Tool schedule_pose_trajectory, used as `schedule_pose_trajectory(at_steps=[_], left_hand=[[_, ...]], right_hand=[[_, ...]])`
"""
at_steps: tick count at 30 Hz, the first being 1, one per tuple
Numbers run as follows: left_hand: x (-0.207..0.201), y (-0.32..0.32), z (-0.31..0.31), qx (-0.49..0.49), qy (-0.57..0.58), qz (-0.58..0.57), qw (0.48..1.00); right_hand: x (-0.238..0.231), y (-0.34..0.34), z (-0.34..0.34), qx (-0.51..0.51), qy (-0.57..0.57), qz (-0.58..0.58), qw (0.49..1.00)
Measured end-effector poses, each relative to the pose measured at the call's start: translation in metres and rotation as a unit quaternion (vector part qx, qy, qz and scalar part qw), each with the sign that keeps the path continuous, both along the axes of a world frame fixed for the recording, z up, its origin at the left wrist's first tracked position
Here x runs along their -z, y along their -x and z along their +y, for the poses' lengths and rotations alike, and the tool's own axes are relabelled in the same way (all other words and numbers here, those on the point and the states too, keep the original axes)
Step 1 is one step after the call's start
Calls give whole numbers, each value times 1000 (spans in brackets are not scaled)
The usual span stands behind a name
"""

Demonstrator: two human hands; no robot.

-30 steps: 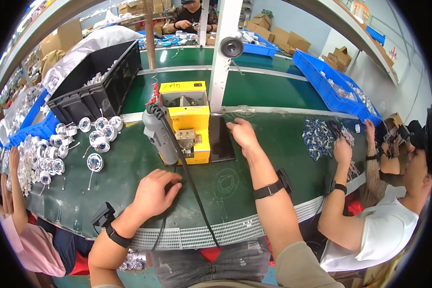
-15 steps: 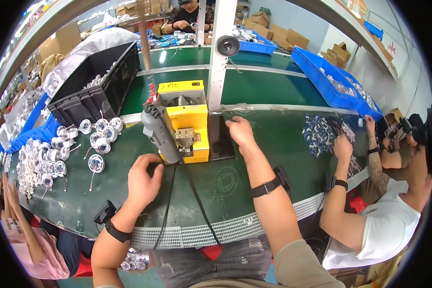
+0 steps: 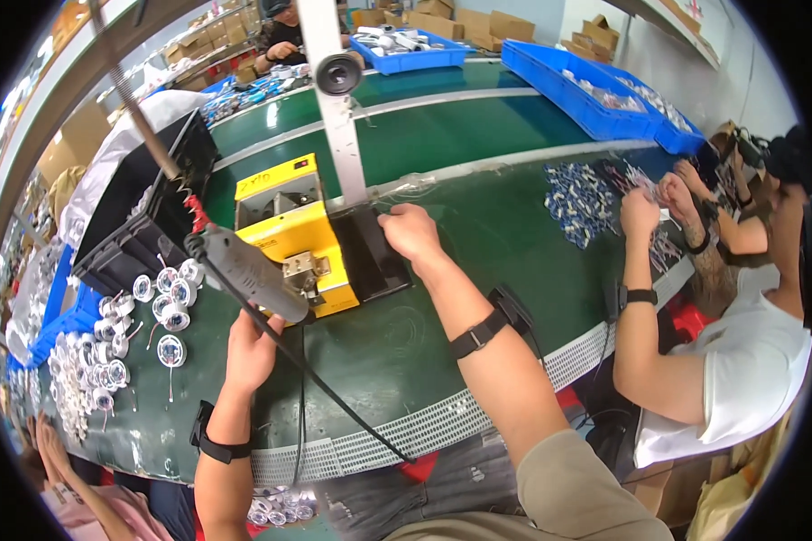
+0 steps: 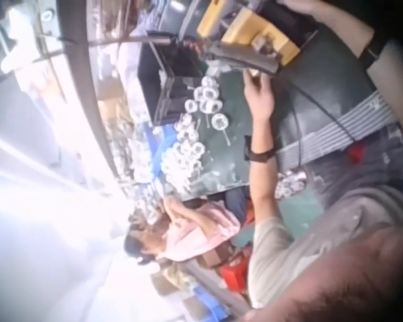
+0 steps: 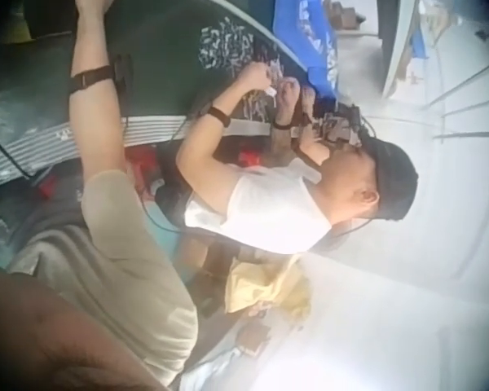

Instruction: The person picks up a camera housing, inserts a circuit board and wires by hand, and secures them using a power screwdriver. The person then places the assembled unit onto the conveyor belt and reaches for the next housing.

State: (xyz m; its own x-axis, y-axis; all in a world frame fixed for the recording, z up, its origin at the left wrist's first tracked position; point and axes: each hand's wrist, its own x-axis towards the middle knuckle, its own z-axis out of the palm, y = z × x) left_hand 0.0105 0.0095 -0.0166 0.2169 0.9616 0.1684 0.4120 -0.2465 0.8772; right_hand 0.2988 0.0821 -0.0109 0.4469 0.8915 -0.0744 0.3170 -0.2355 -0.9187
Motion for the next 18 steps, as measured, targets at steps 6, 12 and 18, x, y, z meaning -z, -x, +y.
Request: schedule_pose_trajectory(at_steps=[6,12,18], left_hand=[[-8,-3,-3,-5,-16,2,1000],[-9,-7,-5,-13,-11,4,1000],[-4,-3,-6,-31,-23,15,999]], right_hand=[[-5,0,-2,-12,12,21,1000],[-11,-1,-8,-19,40,25,999],[-18,4,-13,-32,68,-77,994]])
